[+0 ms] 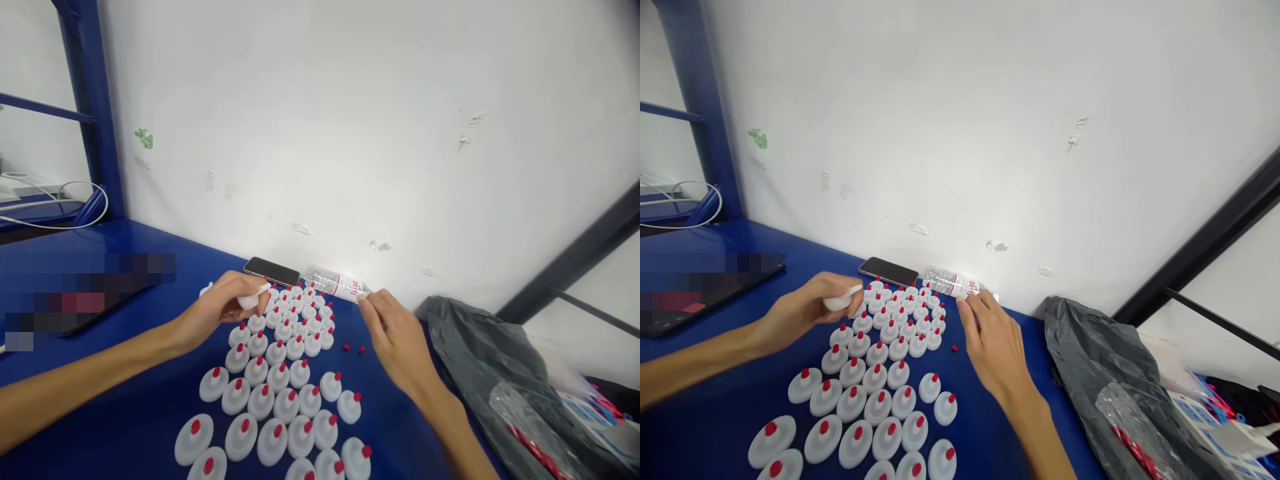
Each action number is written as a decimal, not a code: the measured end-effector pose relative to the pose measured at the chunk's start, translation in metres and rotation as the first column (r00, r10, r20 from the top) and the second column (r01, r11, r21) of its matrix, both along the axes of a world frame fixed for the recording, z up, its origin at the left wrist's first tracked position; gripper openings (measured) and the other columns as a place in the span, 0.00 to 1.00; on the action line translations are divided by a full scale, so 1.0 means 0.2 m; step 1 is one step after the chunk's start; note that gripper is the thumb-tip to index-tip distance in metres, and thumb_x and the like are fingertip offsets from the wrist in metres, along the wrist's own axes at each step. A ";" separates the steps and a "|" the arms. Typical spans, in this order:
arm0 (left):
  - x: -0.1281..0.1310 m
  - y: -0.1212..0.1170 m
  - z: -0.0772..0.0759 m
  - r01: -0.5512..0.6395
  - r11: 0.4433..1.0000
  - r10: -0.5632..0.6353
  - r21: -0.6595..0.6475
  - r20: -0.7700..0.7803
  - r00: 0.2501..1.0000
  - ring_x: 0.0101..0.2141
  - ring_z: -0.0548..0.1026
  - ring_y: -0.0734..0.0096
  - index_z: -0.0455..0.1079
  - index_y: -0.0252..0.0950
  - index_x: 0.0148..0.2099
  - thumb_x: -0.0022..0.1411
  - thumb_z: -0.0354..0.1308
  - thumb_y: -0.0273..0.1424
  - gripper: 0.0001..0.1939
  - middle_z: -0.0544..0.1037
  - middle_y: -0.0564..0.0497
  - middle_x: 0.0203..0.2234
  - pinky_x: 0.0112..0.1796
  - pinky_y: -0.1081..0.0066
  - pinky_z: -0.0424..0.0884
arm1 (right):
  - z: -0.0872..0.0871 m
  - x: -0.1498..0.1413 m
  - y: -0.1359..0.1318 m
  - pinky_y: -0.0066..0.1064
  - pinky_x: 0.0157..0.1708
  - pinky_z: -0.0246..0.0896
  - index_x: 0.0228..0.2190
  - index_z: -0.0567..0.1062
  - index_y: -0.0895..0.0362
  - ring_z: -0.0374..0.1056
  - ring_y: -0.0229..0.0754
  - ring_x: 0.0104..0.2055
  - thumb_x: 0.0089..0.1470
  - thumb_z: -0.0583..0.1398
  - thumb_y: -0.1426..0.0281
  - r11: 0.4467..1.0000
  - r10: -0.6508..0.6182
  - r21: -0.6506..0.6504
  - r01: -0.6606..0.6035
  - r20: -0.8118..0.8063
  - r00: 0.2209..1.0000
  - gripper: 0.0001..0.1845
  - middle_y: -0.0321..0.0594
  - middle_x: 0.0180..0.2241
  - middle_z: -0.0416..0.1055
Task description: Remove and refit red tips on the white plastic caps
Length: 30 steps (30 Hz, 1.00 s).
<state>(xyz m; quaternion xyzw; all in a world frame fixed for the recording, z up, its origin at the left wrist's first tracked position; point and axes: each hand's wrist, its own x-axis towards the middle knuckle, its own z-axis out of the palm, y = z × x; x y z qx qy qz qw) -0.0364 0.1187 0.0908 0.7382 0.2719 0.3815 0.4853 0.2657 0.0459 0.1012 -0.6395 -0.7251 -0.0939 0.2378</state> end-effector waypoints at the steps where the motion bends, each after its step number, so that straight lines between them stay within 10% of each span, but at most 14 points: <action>1: -0.01 0.03 0.00 -0.063 0.997 0.064 0.035 -0.023 0.998 0.21 0.56 0.71 0.71 0.39 0.33 0.73 0.49 0.46 0.21 0.63 0.56 0.20 0.23 0.66 0.53 | -0.02 0.04 0.03 0.34 0.33 0.55 0.35 0.73 0.52 0.70 0.42 0.36 0.79 0.46 0.58 0.998 -0.037 -0.054 0.040 0.047 0.998 0.24 0.39 0.37 0.71; 13: -0.09 0.24 -0.05 -0.355 0.789 0.529 0.501 -0.262 0.807 0.44 0.76 0.52 0.80 0.41 0.46 0.70 0.55 0.51 0.21 0.82 0.43 0.48 0.47 0.57 0.71 | -0.15 0.12 0.10 0.33 0.35 0.55 0.43 0.80 0.52 0.78 0.44 0.41 0.76 0.55 0.64 0.924 -0.057 -0.355 0.143 0.241 0.969 0.15 0.41 0.43 0.77; 30: -0.17 0.35 -0.09 -0.337 0.792 0.600 0.509 -0.549 0.581 0.49 0.82 0.57 0.79 0.37 0.49 0.74 0.66 0.39 0.11 0.83 0.47 0.49 0.52 0.53 0.80 | -0.09 0.09 0.08 0.34 0.35 0.52 0.41 0.78 0.52 0.75 0.45 0.39 0.77 0.53 0.61 0.952 -0.068 -0.282 0.116 0.174 0.982 0.17 0.39 0.38 0.79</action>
